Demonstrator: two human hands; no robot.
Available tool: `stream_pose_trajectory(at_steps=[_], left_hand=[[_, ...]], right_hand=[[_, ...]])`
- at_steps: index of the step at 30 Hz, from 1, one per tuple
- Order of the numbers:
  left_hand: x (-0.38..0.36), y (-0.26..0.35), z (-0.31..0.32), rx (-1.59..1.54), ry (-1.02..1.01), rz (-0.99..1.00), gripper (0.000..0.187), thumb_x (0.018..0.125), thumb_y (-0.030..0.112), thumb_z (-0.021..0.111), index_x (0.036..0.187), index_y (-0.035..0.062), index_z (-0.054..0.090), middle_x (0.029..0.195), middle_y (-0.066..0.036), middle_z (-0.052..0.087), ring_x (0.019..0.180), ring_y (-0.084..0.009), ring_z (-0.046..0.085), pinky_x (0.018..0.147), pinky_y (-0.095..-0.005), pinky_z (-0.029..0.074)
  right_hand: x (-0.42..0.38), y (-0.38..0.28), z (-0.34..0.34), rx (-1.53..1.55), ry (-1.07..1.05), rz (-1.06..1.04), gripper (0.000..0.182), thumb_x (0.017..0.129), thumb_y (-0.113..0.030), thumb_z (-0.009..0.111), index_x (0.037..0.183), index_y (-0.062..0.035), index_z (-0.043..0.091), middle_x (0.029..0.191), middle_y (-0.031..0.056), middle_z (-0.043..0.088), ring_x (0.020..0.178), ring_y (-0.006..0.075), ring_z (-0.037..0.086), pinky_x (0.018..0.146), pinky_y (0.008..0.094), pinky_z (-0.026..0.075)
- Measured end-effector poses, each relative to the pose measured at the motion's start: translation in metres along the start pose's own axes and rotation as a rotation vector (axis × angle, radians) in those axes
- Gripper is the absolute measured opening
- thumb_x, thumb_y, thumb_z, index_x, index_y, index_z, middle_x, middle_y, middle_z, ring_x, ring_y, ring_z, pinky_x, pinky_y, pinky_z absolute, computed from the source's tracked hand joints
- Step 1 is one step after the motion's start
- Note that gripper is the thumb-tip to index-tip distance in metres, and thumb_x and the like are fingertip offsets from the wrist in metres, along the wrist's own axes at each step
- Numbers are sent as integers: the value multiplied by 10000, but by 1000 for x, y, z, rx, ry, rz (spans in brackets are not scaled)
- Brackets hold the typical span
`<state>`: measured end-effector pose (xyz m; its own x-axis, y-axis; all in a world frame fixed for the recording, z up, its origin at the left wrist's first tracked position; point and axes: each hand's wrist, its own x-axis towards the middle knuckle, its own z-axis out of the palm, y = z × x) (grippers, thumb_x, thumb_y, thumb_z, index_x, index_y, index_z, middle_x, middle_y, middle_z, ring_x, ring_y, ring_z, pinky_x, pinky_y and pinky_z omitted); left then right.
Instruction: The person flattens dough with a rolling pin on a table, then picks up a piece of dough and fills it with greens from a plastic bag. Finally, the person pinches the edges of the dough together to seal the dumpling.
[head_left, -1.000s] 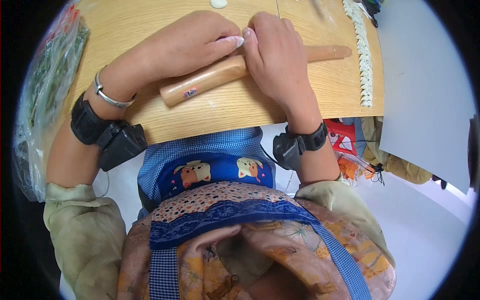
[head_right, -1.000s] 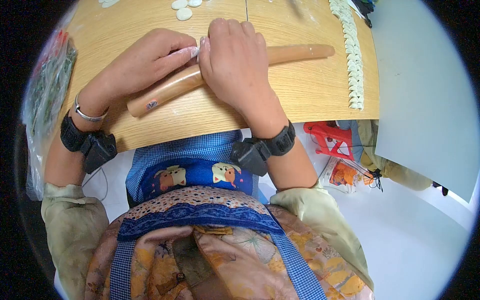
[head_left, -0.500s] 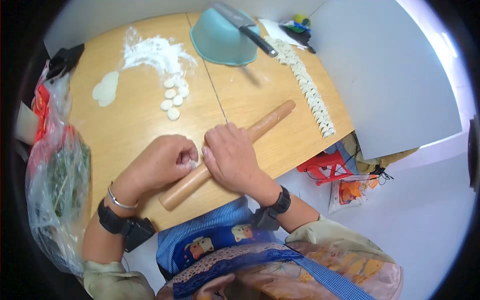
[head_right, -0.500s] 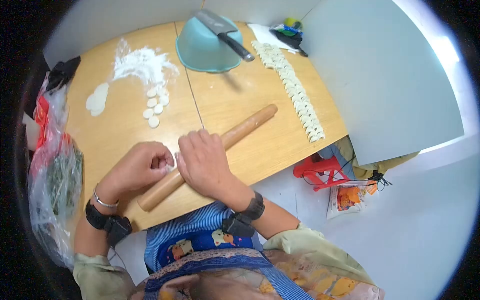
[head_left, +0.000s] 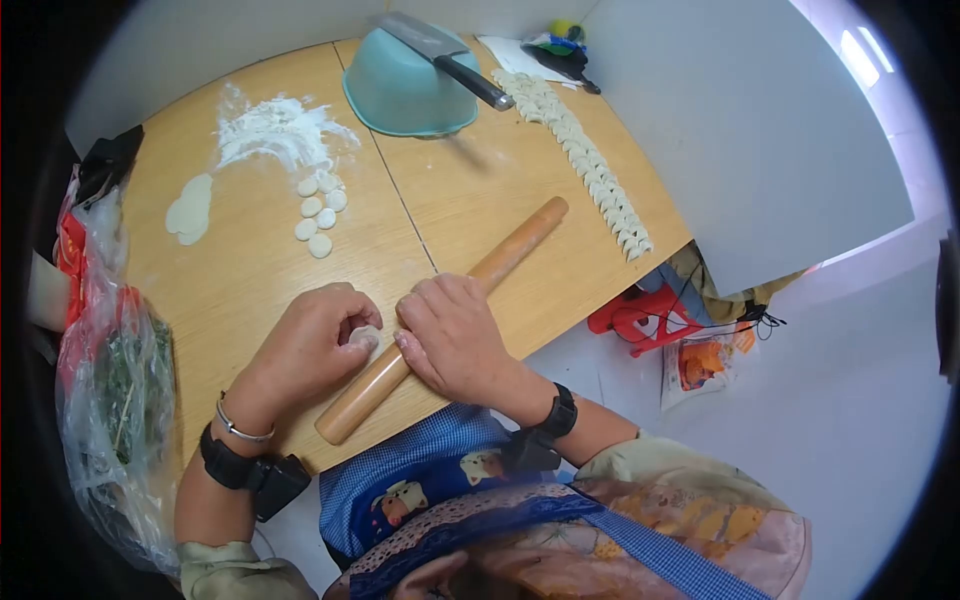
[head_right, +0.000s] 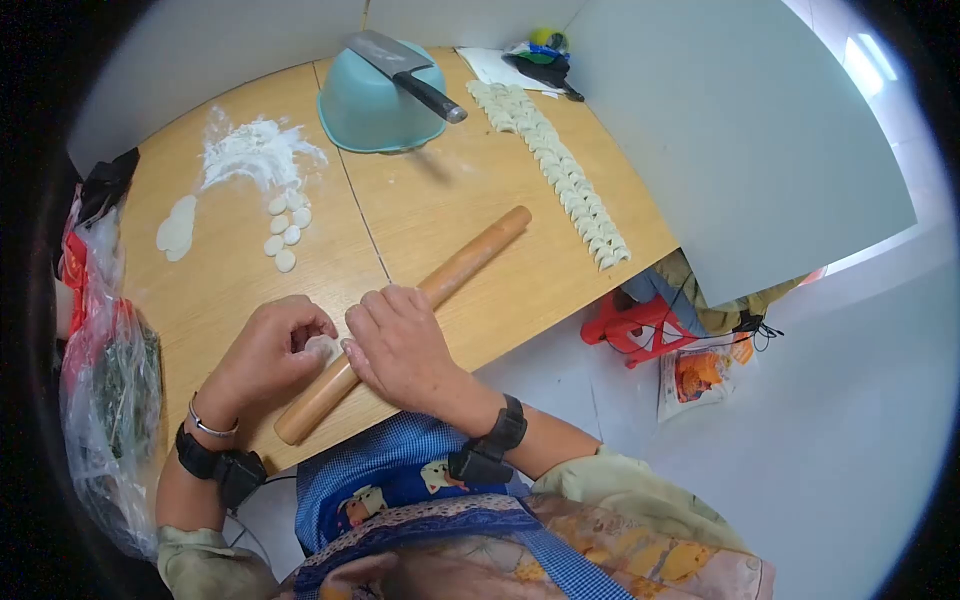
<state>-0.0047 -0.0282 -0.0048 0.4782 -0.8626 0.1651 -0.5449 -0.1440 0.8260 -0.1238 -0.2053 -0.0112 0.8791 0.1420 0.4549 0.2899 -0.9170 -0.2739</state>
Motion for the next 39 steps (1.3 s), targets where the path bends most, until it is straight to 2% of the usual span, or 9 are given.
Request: stream_pose_trajectory(at_steps=[4,9,13,19,25,32,35,37,39], left_hand=[[0,0,-1,-48,-40,-99,137,803,33,642,933,-7,633,681,-13,512,617,-79,488,571,-250,420],[2,11,-4,-159,-13,-267,56,805,18,655,835,-24,632,664,-98,562,600,-150,538,589,-295,460],[0,7,-2,-101,-46,-194,92,816,50,650,831,-37,623,663,-111,563,597,-169,540,585,-312,457],[5,5,-8,29,-84,-150,192,897,124,587,845,-61,596,794,-245,604,723,-389,573,676,-426,459],[5,-3,-7,-17,13,-71,176,904,117,576,899,-57,605,811,-247,613,728,-398,582,681,-435,462],[4,2,-11,-15,-50,-133,126,857,67,621,852,-58,607,779,-216,606,682,-337,583,645,-399,465],[1,5,-11,3,-78,-157,95,818,40,627,823,-52,604,721,-173,591,636,-265,575,609,-360,463],[0,4,-9,-41,-67,-176,62,789,17,623,812,-25,583,685,-65,524,618,-118,491,576,-276,429],[0,-3,-6,-93,-26,-196,62,791,21,623,803,-23,580,682,-56,522,616,-108,487,571,-272,426]], right_hand=[[2,0,1,4,-3,0,178,835,-185,598,926,-53,523,879,129,497,875,322,498,831,442,377],[3,-1,1,-4,-32,14,180,835,-189,599,924,-53,522,885,133,494,883,323,494,831,444,376],[8,0,1,-9,-27,7,178,843,-198,591,922,-54,521,889,138,494,889,327,489,820,445,374],[31,5,14,-75,-16,22,202,817,-229,633,891,-58,556,882,117,526,890,295,500,774,428,368],[49,11,21,-45,-36,2,172,840,-201,581,901,-48,531,865,133,530,862,316,502,752,441,376],[40,8,10,-36,-106,19,188,857,-219,582,905,-43,535,873,138,535,873,323,504,764,447,377],[29,3,4,-48,-162,44,206,867,-235,586,918,-41,541,892,139,531,889,325,504,791,449,380],[19,2,3,-64,-99,5,219,860,-240,626,898,-34,561,892,135,532,891,317,507,814,435,384],[10,1,1,-47,-108,6,219,859,-234,627,901,-31,557,893,138,526,894,321,502,823,435,384]])
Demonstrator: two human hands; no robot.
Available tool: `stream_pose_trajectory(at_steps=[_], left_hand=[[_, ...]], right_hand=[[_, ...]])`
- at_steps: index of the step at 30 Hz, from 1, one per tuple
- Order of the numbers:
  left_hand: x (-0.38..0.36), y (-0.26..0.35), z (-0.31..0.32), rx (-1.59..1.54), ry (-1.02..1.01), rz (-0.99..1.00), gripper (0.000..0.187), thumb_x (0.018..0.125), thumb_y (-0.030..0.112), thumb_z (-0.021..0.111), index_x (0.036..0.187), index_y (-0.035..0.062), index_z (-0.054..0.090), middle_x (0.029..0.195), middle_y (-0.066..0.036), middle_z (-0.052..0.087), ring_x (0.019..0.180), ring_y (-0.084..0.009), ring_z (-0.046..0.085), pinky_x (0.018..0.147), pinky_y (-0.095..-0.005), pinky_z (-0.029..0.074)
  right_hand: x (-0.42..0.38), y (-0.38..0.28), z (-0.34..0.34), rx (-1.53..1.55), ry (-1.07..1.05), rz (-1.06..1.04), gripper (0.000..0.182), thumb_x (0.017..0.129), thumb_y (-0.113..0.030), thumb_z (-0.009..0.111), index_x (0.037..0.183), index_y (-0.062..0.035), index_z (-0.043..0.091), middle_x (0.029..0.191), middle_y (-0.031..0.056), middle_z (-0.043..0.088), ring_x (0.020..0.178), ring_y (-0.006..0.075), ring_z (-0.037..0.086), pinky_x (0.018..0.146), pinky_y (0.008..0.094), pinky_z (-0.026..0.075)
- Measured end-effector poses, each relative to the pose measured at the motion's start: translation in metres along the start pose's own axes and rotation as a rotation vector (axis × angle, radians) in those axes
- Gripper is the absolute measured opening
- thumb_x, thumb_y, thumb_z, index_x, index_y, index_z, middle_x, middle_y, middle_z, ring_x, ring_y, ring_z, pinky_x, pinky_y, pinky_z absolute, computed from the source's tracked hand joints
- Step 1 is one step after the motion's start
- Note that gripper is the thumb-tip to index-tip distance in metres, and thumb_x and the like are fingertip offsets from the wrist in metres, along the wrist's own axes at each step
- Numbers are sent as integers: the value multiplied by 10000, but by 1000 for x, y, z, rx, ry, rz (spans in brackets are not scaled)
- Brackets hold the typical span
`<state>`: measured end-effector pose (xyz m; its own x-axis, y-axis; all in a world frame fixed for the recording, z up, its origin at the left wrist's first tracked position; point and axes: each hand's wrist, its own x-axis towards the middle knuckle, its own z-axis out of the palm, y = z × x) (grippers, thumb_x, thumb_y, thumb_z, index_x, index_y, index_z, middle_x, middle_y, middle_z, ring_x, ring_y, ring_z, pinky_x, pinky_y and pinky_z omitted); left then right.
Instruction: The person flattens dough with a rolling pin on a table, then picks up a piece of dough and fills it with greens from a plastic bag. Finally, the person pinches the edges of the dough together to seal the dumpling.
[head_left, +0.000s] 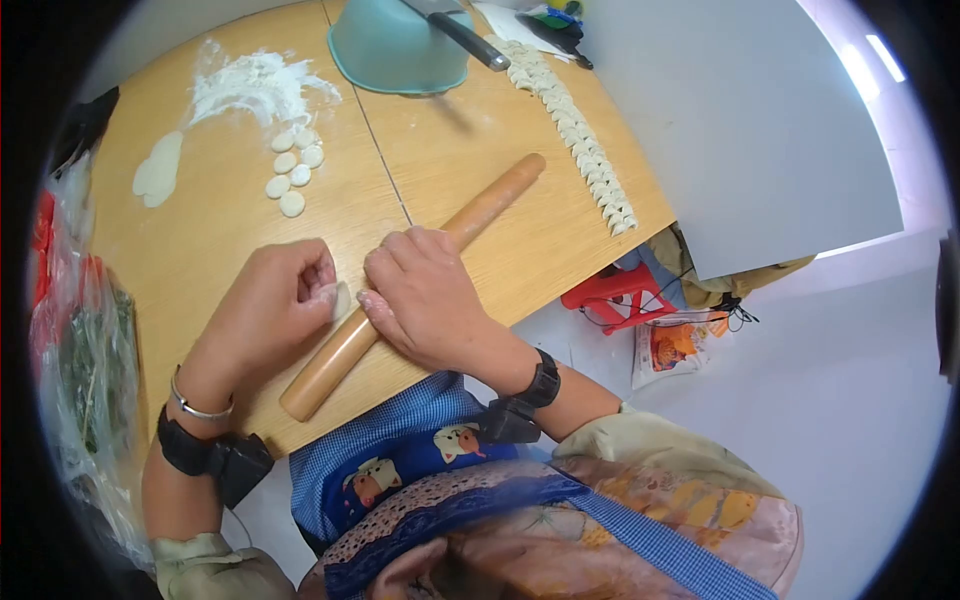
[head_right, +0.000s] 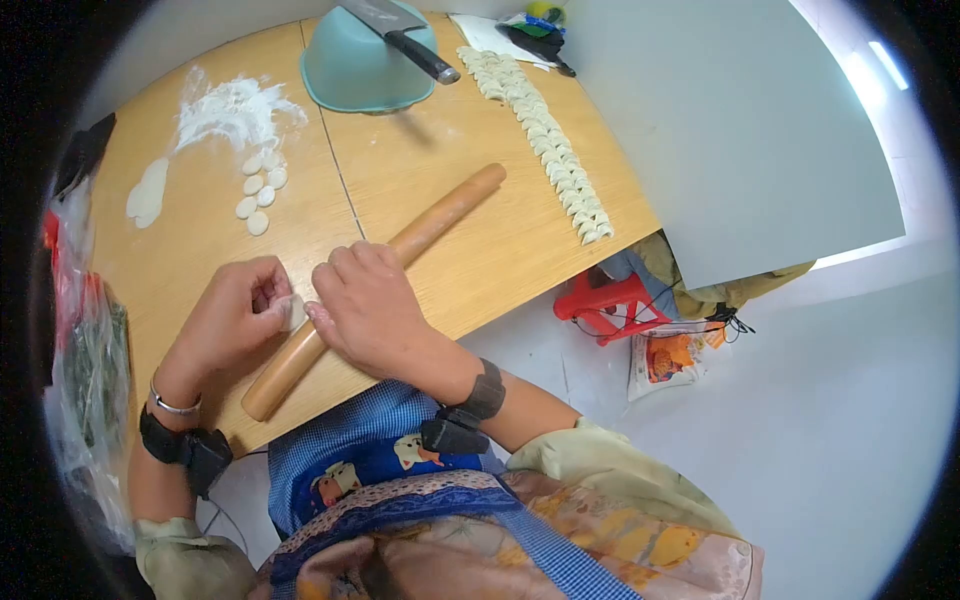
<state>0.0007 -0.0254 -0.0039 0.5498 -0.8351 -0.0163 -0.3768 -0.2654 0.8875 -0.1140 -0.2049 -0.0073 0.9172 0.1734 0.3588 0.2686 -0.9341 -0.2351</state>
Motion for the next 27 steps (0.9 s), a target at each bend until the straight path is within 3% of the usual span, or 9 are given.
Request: stream_pose_trajectory(at_steps=[3,9,11,18,27], left_hand=[[0,-1,0,-50,31,-25,65,800,23,616,784,-21,571,655,-29,517,620,-80,476,563,-259,416],[-1,2,-2,55,-2,26,124,808,55,630,804,-51,566,617,-94,524,578,-132,481,562,-295,423],[-1,4,-4,122,-10,54,146,837,92,623,835,-54,613,704,-217,608,635,-340,600,614,-397,470],[2,-4,-5,98,46,85,127,851,81,602,850,-45,619,720,-232,603,647,-354,595,633,-402,466],[0,6,-3,167,-4,23,127,776,70,622,769,-53,591,665,-210,574,589,-322,565,581,-390,450]], right_hand=[[-5,0,-1,18,-2,-6,213,858,-219,626,907,-25,551,892,144,519,892,326,494,824,437,383],[15,-1,6,-18,43,-9,190,838,-199,618,893,-31,549,884,139,527,868,320,489,788,443,378],[27,1,13,-35,51,-2,185,830,-197,617,886,-34,550,877,138,532,861,317,491,776,444,379],[47,8,18,-10,15,-39,150,855,-172,574,912,-39,535,854,145,526,851,331,499,759,444,388],[13,2,4,4,-23,-1,201,829,-205,622,895,-29,553,888,147,538,895,328,503,814,452,382]])
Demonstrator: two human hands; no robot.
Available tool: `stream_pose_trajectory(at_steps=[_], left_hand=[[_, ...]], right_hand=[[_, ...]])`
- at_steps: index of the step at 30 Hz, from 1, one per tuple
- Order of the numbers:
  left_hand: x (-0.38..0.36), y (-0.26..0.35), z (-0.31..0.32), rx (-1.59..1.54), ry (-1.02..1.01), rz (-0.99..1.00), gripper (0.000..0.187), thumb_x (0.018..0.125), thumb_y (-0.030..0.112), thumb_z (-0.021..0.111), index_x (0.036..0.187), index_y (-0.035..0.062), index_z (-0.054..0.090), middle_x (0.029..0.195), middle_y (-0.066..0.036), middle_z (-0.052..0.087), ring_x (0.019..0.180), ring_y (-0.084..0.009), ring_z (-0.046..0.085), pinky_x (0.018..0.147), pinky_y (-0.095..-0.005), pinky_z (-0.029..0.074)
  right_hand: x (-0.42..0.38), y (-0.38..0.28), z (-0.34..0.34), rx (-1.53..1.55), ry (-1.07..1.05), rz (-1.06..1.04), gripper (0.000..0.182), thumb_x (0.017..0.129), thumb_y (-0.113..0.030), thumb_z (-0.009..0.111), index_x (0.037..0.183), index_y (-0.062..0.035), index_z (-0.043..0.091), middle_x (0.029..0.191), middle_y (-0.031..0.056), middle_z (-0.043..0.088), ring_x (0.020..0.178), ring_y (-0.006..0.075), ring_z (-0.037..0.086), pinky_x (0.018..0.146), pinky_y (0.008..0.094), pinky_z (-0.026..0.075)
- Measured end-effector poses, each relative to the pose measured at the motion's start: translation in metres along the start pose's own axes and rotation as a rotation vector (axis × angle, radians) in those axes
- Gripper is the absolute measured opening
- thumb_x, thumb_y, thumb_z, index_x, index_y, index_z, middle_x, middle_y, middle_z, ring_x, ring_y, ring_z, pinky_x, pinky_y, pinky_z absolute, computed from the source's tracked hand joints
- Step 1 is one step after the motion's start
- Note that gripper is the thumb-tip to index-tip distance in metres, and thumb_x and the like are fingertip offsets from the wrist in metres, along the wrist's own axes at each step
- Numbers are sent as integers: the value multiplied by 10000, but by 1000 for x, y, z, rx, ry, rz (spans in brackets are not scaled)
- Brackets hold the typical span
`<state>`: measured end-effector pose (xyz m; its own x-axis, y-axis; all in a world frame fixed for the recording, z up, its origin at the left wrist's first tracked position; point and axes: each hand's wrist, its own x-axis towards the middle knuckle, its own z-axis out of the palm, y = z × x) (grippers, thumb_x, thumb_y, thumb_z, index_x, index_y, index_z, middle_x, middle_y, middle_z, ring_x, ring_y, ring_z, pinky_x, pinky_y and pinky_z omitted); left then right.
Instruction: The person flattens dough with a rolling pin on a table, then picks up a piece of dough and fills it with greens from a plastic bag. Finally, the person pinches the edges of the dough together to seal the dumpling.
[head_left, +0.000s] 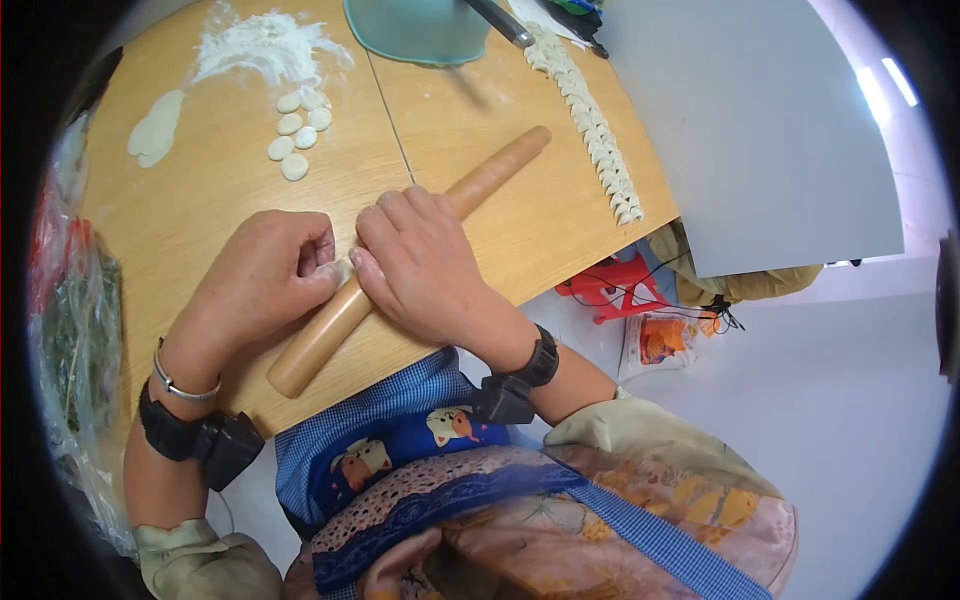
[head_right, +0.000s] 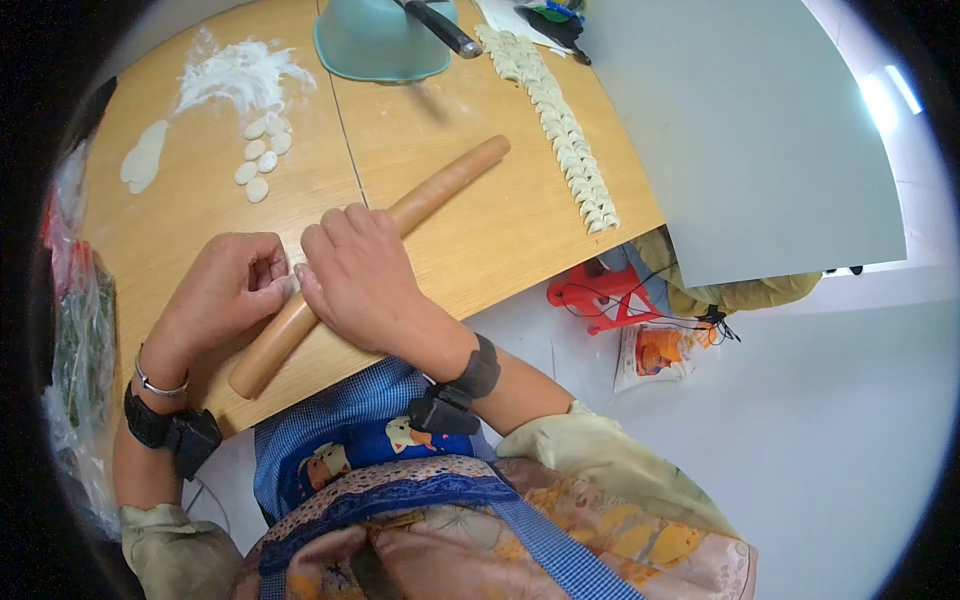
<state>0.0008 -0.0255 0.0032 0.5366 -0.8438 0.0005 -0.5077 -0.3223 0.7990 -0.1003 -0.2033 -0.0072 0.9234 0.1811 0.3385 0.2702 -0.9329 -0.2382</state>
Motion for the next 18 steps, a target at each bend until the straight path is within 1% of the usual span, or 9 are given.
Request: stream_pose_trajectory(at_steps=[3,6,9,11,12,14,15,17,18], left_hand=[[0,2,3,-5,-5,-3,117,751,50,645,759,-48,582,647,-187,570,579,-297,566,572,-379,450],[1,0,7,-70,59,90,120,745,40,662,755,-44,577,632,-165,566,576,-279,566,564,-372,451],[2,2,6,-182,44,-42,104,780,38,645,765,-44,582,641,-158,570,576,-269,560,567,-365,450],[2,-6,5,-171,18,-2,162,854,99,613,794,-51,595,672,-181,583,585,-301,559,579,-381,449],[1,-10,4,-166,21,-54,162,854,99,613,794,-51,595,672,-181,583,585,-301,559,579,-381,449],[2,-15,4,-87,34,77,272,968,164,542,774,-26,554,610,-65,506,566,-133,476,551,-303,409],[1,-16,3,-87,40,42,272,968,164,542,774,-26,554,610,-65,506,566,-133,476,551,-303,409],[4,-19,5,-64,66,146,348,1006,227,485,780,-29,553,606,-81,516,552,-151,481,549,-315,413],[4,-19,4,-63,71,141,348,1006,227,485,780,-29,553,606,-81,516,552,-151,481,549,-315,413]], right_hand=[[-14,0,-3,12,12,-15,208,829,-207,631,896,-31,544,896,149,527,898,333,500,835,451,380],[-22,0,-3,23,54,-29,208,825,-205,636,894,-34,541,894,150,519,899,338,497,841,453,382],[-22,3,-1,19,66,-26,207,821,-207,637,894,-38,542,893,153,518,903,343,498,841,461,385],[-17,0,-2,-8,-7,16,204,825,-217,627,893,-42,546,890,155,522,903,346,501,825,471,390],[-14,0,-1,40,-22,5,204,825,-217,627,893,-42,546,890,155,522,903,346,501,825,471,390],[-6,2,3,-45,47,-39,194,832,-216,614,890,-42,551,895,147,534,899,340,502,797,464,393],[-1,0,5,-15,35,-51,194,832,-216,614,890,-42,551,895,147,534,899,340,502,797,464,393],[8,4,8,-71,48,-51,176,835,-204,604,883,-42,557,876,134,549,878,329,514,760,457,400],[13,6,11,-68,48,-57,176,835,-204,604,883,-42,557,876,134,549,878,329,514,760,457,400]])
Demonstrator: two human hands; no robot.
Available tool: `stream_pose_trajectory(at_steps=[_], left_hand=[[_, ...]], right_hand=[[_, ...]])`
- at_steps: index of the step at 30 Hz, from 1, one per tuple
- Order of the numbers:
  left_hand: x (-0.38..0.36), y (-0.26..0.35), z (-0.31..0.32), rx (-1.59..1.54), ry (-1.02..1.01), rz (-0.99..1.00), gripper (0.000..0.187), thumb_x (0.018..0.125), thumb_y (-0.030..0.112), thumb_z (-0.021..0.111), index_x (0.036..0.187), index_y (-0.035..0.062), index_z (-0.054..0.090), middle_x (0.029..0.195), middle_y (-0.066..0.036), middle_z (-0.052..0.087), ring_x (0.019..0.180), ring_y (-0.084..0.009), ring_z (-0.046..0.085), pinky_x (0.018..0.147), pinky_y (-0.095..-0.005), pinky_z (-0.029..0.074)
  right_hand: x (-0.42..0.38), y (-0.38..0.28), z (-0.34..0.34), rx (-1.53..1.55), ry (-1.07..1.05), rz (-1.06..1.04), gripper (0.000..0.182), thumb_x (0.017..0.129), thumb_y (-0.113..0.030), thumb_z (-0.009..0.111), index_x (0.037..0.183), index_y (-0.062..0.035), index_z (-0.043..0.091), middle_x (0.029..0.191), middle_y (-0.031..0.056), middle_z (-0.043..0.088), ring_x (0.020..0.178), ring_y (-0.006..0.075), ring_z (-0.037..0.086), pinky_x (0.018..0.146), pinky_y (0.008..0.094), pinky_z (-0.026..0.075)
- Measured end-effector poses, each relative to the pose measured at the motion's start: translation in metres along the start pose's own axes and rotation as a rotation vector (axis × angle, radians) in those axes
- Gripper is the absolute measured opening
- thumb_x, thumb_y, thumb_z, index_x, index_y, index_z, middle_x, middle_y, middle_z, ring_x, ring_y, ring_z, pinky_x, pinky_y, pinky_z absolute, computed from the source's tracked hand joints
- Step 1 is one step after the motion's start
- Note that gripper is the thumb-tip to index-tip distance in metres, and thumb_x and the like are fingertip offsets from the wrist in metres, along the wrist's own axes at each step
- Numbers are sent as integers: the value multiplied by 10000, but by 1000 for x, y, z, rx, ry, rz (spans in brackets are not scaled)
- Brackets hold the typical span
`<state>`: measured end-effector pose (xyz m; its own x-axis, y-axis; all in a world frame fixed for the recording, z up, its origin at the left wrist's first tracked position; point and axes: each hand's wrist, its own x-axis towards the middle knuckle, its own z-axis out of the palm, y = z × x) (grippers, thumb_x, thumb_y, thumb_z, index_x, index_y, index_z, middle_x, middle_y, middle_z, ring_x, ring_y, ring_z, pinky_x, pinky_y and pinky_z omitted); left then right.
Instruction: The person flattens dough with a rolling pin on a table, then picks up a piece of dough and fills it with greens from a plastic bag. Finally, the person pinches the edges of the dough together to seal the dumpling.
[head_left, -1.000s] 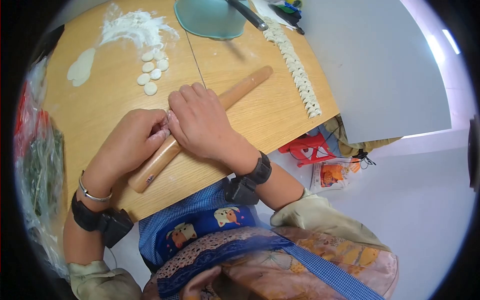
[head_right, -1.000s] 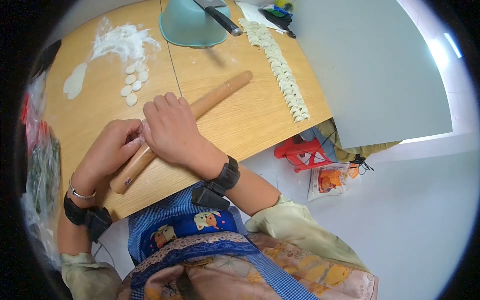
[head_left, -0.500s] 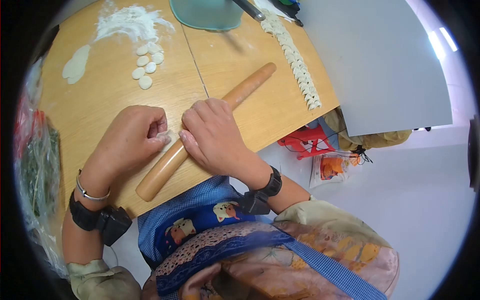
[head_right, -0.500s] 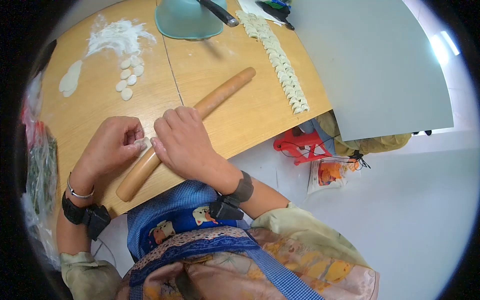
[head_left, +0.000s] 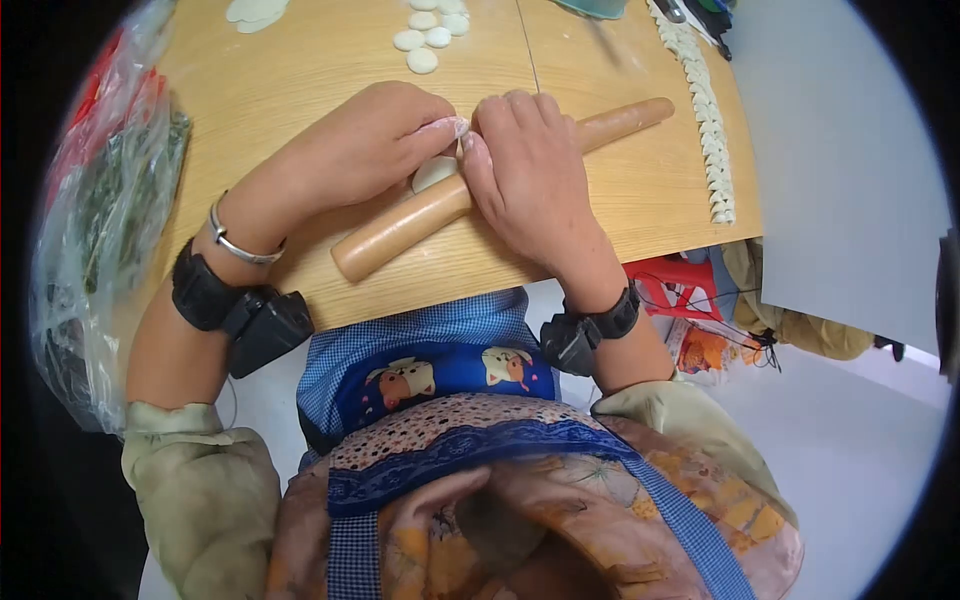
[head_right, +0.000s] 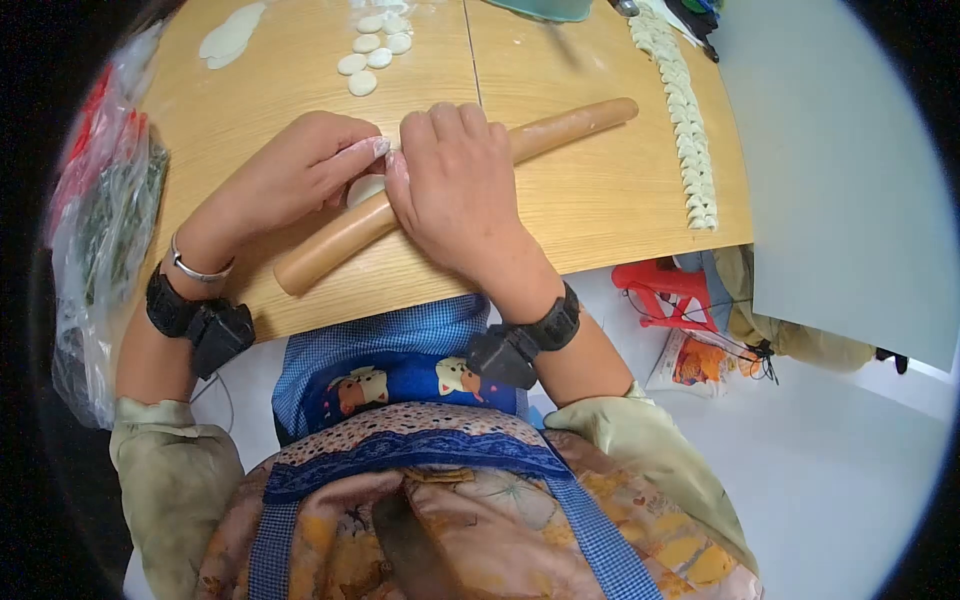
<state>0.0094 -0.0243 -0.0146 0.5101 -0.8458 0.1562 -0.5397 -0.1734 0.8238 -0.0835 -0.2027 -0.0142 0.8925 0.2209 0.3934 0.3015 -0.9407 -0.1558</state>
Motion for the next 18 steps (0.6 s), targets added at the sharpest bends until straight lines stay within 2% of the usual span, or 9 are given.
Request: stream_pose_trajectory(at_steps=[3,6,8,9,11,18], left_hand=[[2,-3,2,-49,3,-54,376,1008,253,474,783,-38,555,619,-100,527,558,-170,488,556,-328,419],[4,-8,2,13,38,51,308,974,204,526,789,-40,556,628,-96,533,579,-162,496,567,-324,425],[1,-1,2,-70,-49,-58,206,913,128,594,796,-39,556,636,-91,536,600,-146,494,583,-312,430],[1,0,1,-69,-48,-57,206,913,128,594,796,-39,556,636,-91,536,600,-146,494,583,-312,430],[1,3,-2,-32,-100,-99,116,841,57,633,811,-35,570,635,-80,532,612,-129,489,591,-301,431],[-1,1,1,-1,-6,-54,83,803,44,626,842,-26,603,637,-66,527,617,-125,500,588,-299,435]], right_hand=[[12,4,6,-38,25,-30,162,836,-192,596,878,-40,560,853,125,560,852,321,526,732,451,403],[17,5,9,-1,42,-17,138,836,-173,587,863,-42,556,825,124,561,830,323,531,719,451,406],[14,4,7,33,17,0,123,841,-159,579,870,-45,545,849,128,558,849,326,525,736,456,399],[10,3,5,32,18,-1,123,841,-159,579,870,-45,545,849,128,558,849,326,525,736,456,399],[-1,-1,-3,28,-21,27,126,850,-158,578,879,-47,525,876,137,546,865,333,513,762,462,385],[-34,-3,-13,82,10,-2,150,862,-163,589,908,-42,515,866,146,497,843,336,478,779,457,361]])
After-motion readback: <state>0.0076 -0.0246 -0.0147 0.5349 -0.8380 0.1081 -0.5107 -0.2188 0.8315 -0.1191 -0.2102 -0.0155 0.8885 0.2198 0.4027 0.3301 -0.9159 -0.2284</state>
